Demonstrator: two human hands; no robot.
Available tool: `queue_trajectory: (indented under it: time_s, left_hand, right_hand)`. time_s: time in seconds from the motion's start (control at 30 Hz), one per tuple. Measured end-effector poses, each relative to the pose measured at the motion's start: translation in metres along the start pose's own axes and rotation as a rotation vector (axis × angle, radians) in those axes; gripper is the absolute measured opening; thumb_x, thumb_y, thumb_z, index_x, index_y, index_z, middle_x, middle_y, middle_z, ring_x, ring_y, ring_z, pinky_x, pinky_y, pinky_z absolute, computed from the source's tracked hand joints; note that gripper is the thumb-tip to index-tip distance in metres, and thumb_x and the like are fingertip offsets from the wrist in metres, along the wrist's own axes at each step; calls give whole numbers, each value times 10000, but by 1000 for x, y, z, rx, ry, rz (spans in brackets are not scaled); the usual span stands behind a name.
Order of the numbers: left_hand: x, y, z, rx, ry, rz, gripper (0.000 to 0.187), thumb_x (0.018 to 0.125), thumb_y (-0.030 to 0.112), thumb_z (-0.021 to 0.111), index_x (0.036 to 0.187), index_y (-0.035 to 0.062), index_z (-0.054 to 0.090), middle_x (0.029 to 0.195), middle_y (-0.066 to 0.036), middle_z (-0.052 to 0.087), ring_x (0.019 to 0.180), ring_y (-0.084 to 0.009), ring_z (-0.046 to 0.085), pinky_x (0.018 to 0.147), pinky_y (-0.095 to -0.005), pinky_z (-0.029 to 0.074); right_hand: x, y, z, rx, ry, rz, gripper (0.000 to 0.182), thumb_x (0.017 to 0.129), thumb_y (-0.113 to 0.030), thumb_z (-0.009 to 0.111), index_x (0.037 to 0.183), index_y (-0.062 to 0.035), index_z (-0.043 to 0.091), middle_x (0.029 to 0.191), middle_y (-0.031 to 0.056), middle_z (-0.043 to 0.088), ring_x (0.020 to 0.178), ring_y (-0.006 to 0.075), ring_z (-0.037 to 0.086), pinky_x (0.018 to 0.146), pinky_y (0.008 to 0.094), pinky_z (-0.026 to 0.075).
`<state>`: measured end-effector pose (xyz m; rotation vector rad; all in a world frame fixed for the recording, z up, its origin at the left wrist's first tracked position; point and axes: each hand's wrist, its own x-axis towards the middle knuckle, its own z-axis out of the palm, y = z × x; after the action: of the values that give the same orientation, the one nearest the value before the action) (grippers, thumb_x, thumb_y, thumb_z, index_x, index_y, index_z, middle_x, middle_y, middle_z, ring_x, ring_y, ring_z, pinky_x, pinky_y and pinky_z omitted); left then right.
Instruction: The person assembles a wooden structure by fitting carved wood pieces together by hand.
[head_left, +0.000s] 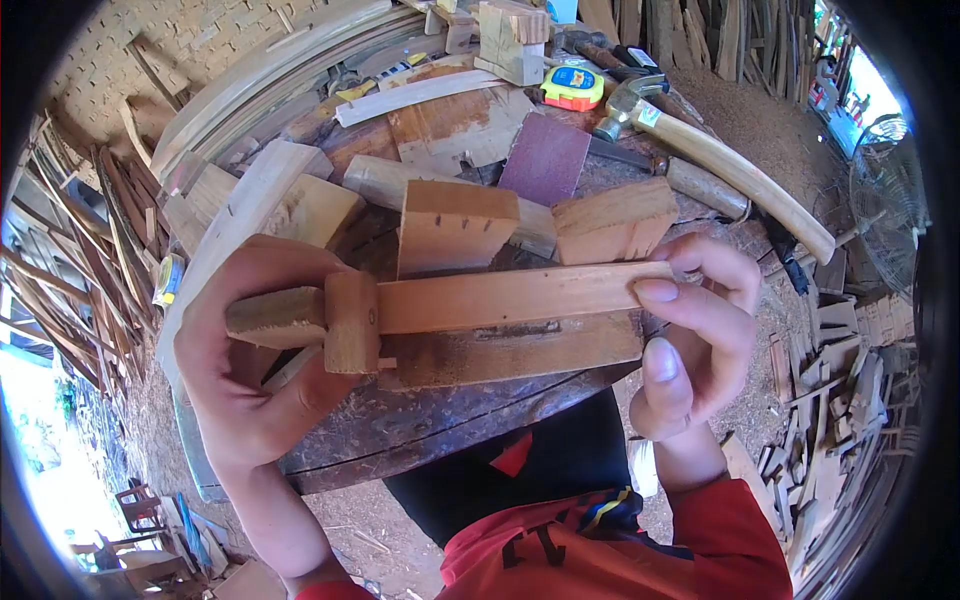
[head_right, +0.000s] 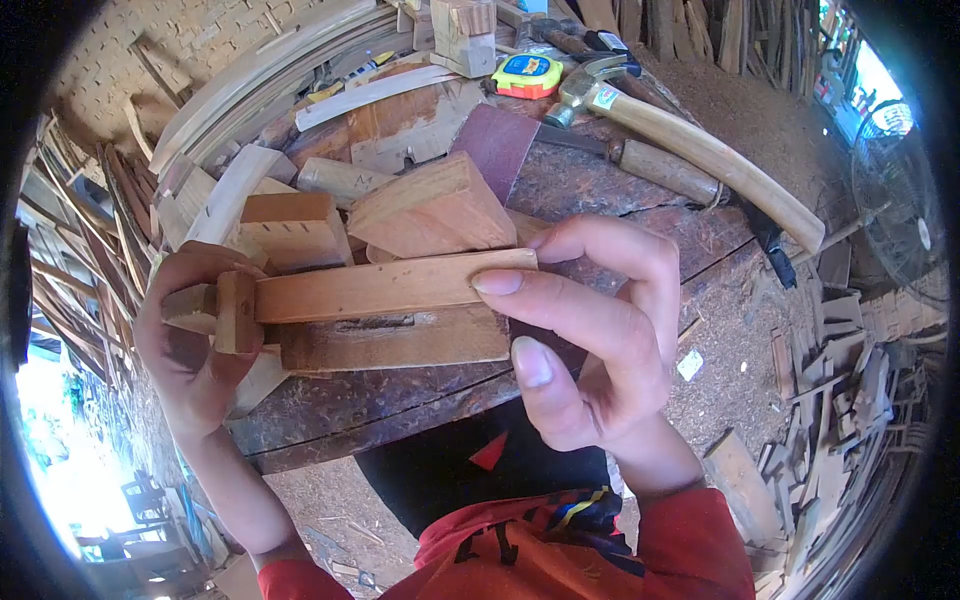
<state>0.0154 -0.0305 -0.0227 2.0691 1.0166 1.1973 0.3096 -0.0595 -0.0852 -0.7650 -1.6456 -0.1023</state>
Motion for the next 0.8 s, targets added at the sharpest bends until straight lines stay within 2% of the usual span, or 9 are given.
queue_trajectory:
  time_s: [0.1,0.27,0.47,0.73,0.8]
  left_hand:
    - [-1,3,-1,-27,1,-49,430,681,67,706,1089,-28,608,1065,-128,628,965,-196,593,887,-316,434]
    - [-1,2,-3,1,-48,34,434,681,-7,727,1100,-22,618,1089,-122,634,1003,-200,602,915,-323,449]
    - [-1,-2,-6,59,-35,104,452,667,-1,769,1095,-22,627,1104,-122,639,1009,-199,609,920,-328,464]
    - [-4,4,-8,28,-59,10,525,694,68,811,1175,-31,623,1156,-102,644,1066,-187,611,932,-335,484]
    - [-4,4,-6,-7,-42,7,493,732,68,810,1180,-26,627,1127,-87,655,1044,-172,621,914,-320,490]
  right_hand:
    - [4,2,-3,-20,-5,-21,227,872,-155,682,1069,-44,699,1035,163,631,906,251,602,826,362,476]
    - [12,-6,-5,-1,-13,21,219,806,-33,756,1023,-54,739,1039,165,666,916,232,626,773,318,505]
    - [11,-6,-9,-41,-16,-20,238,786,-35,786,1021,-62,763,1057,155,675,922,232,632,772,316,521]
    - [14,-10,-8,-53,18,-17,235,790,-21,790,1021,-57,760,1055,155,682,916,218,638,769,300,521]
    - [15,-13,-7,-52,24,14,236,788,-10,787,1020,-43,754,1041,155,688,915,221,647,782,305,523]
